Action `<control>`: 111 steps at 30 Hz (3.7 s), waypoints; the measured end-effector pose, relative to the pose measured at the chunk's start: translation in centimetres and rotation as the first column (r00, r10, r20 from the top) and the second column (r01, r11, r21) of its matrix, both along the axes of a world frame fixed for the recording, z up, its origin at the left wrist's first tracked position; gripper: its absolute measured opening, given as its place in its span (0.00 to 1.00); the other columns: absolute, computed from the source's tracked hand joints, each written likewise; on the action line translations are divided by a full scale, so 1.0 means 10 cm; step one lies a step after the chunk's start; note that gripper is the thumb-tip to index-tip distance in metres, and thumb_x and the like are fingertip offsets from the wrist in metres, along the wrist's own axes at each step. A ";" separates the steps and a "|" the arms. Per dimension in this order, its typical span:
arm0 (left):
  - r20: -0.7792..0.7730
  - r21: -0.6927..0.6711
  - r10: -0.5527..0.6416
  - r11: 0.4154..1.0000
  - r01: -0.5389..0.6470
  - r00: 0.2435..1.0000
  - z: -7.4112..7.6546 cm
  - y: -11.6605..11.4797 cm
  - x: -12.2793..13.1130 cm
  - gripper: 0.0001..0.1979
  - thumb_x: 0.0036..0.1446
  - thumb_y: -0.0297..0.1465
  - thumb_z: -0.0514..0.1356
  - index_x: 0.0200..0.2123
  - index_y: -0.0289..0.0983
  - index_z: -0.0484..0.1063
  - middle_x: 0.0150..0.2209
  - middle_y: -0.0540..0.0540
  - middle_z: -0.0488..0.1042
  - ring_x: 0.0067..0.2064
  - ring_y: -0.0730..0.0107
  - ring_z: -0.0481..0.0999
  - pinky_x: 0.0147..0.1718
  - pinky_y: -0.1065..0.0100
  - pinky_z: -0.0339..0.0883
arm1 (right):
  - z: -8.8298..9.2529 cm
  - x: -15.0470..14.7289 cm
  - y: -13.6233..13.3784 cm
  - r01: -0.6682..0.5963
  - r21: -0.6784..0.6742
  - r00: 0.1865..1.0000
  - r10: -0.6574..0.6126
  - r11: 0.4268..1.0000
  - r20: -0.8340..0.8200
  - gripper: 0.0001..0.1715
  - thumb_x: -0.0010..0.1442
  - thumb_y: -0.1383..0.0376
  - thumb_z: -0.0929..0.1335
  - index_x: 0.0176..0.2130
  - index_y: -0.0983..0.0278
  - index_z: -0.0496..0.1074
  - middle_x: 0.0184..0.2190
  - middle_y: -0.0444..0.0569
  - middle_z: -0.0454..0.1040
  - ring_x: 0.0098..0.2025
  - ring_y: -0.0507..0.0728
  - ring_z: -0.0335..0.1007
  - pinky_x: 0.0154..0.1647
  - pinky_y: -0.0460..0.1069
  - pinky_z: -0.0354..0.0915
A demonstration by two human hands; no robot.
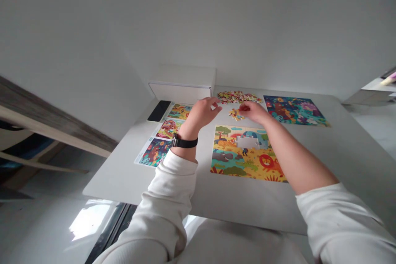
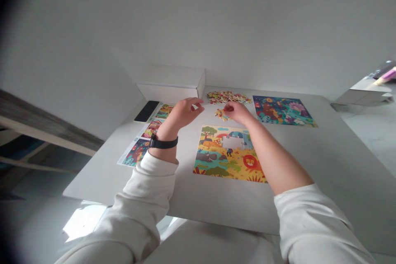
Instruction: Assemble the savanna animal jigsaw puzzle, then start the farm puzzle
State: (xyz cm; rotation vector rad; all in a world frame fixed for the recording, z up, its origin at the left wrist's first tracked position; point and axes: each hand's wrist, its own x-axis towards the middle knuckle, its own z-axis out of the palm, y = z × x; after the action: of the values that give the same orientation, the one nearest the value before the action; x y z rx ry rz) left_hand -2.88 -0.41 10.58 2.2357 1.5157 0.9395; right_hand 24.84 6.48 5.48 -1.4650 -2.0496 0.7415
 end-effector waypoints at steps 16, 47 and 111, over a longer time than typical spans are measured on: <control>0.394 -0.219 -0.215 0.922 0.319 0.893 -0.18 -0.30 0.87 0.15 0.65 0.39 0.68 0.51 0.38 0.80 0.44 0.43 0.84 0.40 0.70 0.81 0.41 0.68 0.74 | 0.64 0.80 -0.93 -0.085 -0.079 0.963 0.061 0.993 -0.261 0.20 0.62 0.52 0.78 0.49 0.58 0.79 0.40 0.50 0.81 0.44 0.60 0.79 0.49 0.56 0.78; 0.184 -0.387 -0.266 0.865 0.318 0.946 -0.22 -0.24 0.74 0.07 0.60 0.36 0.64 0.34 0.38 0.79 0.28 0.50 0.78 0.27 0.74 0.72 0.26 0.72 0.63 | 0.25 0.56 -0.81 -0.183 -0.205 0.982 0.169 0.962 -0.083 0.17 0.58 0.55 0.78 0.45 0.59 0.80 0.36 0.46 0.82 0.39 0.57 0.77 0.39 0.49 0.70; -0.506 -0.334 -0.334 0.926 0.177 0.795 -0.61 -0.35 0.91 0.21 0.62 0.43 0.71 0.56 0.44 0.83 0.54 0.40 0.84 0.54 0.50 0.85 0.51 0.60 0.76 | -0.11 0.08 -0.91 -0.079 -0.232 0.852 0.187 0.969 0.489 0.14 0.59 0.64 0.80 0.46 0.59 0.83 0.44 0.50 0.87 0.43 0.60 0.82 0.38 0.48 0.66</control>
State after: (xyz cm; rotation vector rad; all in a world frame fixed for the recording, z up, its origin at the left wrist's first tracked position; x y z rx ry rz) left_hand 6.24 -3.88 4.46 2.5356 1.3703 -0.0291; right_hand 25.65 -2.67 4.41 -1.7971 -2.5559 0.6862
